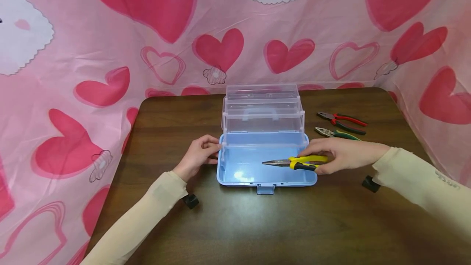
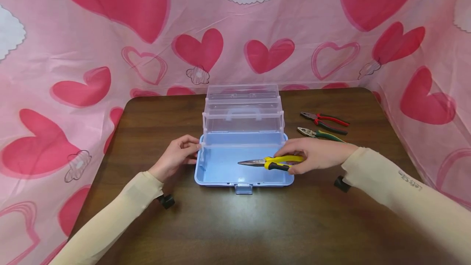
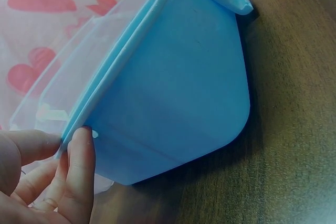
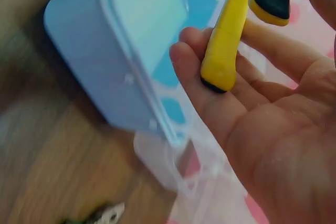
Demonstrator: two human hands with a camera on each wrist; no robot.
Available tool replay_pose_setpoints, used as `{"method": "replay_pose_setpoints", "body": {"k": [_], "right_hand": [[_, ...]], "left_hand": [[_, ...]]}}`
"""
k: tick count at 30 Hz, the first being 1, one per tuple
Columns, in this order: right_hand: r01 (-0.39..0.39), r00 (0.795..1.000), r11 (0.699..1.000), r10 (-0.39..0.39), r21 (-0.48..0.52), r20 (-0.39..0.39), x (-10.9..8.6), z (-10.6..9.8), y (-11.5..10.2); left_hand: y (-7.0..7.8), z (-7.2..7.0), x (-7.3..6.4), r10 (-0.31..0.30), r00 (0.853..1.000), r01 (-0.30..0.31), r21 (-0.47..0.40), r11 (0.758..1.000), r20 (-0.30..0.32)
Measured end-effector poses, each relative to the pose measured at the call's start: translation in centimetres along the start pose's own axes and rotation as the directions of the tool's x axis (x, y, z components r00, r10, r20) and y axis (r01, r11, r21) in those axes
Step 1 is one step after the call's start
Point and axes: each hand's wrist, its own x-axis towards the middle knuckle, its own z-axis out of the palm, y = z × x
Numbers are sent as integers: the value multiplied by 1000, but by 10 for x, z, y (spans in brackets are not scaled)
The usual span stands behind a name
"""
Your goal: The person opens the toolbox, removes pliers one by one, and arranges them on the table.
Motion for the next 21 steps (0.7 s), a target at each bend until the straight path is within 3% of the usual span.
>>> {"method": "replay_pose_setpoints", "body": {"k": [9, 15, 21], "right_hand": [[-51, 990, 998, 48, -22, -132, -52, -11, 17], [-75, 960, 992, 44, -104, -277, -81, -13, 40], [-59, 934, 996, 30, -71, -355, -99, -8, 66]], "left_hand": [[1, 0, -2, -8, 1000, 8, 12, 1000, 1], [2, 1, -4, -14, 1000, 15, 21, 1000, -3], [1, 1, -3, -22, 1000, 22, 14, 1000, 5]]}}
